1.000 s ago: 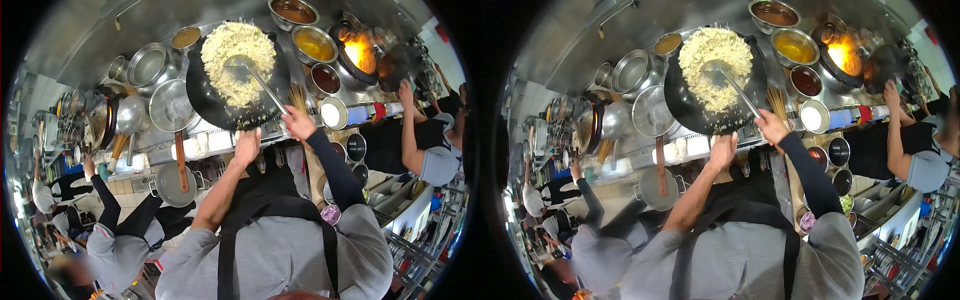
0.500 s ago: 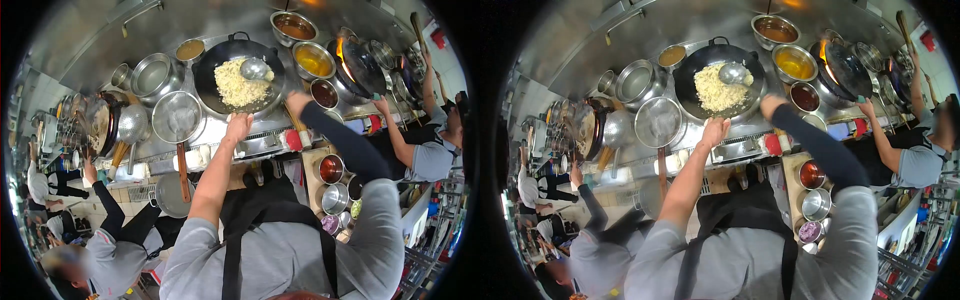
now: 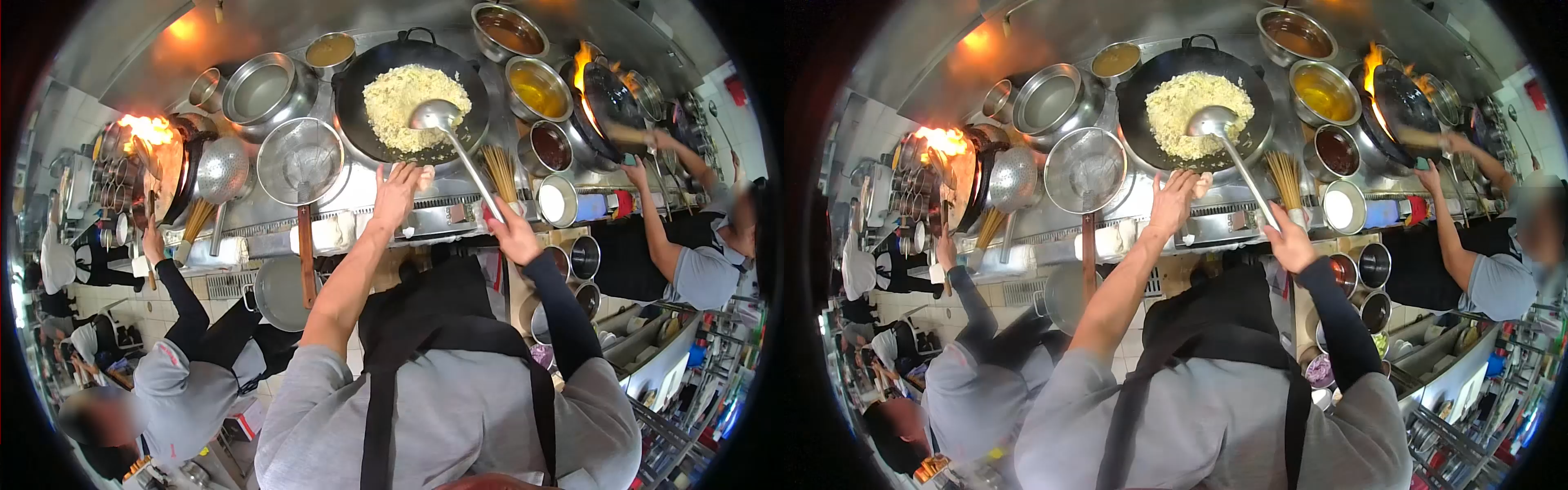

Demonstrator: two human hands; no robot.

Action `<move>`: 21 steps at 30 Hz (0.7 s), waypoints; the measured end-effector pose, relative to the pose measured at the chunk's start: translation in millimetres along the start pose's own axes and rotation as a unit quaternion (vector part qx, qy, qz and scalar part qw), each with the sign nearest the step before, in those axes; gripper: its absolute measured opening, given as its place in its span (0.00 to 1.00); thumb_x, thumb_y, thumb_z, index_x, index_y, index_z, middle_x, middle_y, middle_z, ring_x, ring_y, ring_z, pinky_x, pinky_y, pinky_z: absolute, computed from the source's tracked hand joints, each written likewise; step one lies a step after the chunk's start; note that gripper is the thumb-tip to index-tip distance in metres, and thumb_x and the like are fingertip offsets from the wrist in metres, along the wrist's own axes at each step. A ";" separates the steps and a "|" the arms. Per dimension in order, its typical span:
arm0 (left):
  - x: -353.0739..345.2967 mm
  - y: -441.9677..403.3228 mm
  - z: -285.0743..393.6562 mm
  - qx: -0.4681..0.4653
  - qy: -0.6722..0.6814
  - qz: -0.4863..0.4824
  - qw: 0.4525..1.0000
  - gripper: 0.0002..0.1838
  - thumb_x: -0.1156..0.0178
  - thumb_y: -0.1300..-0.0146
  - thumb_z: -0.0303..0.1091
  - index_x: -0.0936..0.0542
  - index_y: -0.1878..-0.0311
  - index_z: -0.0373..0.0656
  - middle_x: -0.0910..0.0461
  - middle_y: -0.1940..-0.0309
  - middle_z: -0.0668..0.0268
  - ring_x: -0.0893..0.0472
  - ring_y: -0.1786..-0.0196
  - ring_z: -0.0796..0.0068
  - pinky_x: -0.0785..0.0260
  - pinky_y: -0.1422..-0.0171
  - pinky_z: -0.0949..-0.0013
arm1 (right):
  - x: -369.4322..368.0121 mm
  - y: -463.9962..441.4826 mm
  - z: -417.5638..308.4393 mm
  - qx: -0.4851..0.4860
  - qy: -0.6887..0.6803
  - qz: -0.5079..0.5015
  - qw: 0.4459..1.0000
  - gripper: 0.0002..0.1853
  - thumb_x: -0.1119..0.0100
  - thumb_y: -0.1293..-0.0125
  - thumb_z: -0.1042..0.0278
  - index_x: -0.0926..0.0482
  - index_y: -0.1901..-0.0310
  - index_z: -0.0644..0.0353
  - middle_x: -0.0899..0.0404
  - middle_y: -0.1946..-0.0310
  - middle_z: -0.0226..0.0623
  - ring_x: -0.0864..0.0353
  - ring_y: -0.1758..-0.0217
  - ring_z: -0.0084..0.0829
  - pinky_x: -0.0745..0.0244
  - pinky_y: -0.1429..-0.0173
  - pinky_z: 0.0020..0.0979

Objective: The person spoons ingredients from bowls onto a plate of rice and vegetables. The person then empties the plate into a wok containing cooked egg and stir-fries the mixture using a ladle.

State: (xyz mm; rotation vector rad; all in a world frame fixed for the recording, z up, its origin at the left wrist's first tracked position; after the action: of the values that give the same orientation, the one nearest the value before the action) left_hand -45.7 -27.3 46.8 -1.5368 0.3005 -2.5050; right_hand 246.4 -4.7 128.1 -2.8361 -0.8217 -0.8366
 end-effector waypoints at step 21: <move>-57.6 26.3 47.1 -0.031 0.093 -0.032 0.995 0.21 0.49 0.31 0.27 0.26 0.36 0.32 0.22 0.41 0.39 0.19 0.40 0.38 0.23 0.39 0.45 | 34.4 38.8 -28.9 -0.255 -0.226 -0.074 0.937 0.18 0.39 0.22 0.67 0.29 0.35 0.57 0.35 0.77 0.21 0.43 0.87 0.13 0.44 0.86 0.22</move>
State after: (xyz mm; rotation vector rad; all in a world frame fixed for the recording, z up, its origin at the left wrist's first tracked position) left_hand 23.5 -41.0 11.3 -1.3557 0.3653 -2.7192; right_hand 276.7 -27.7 173.7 -3.5472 -0.9996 -0.4561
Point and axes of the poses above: each hand's wrist, its own y-axis away from the middle knuckle, its own x-axis out of the back of the hand, z = x × y, the point moved 5 cm from there along -y, towards the middle knuckle
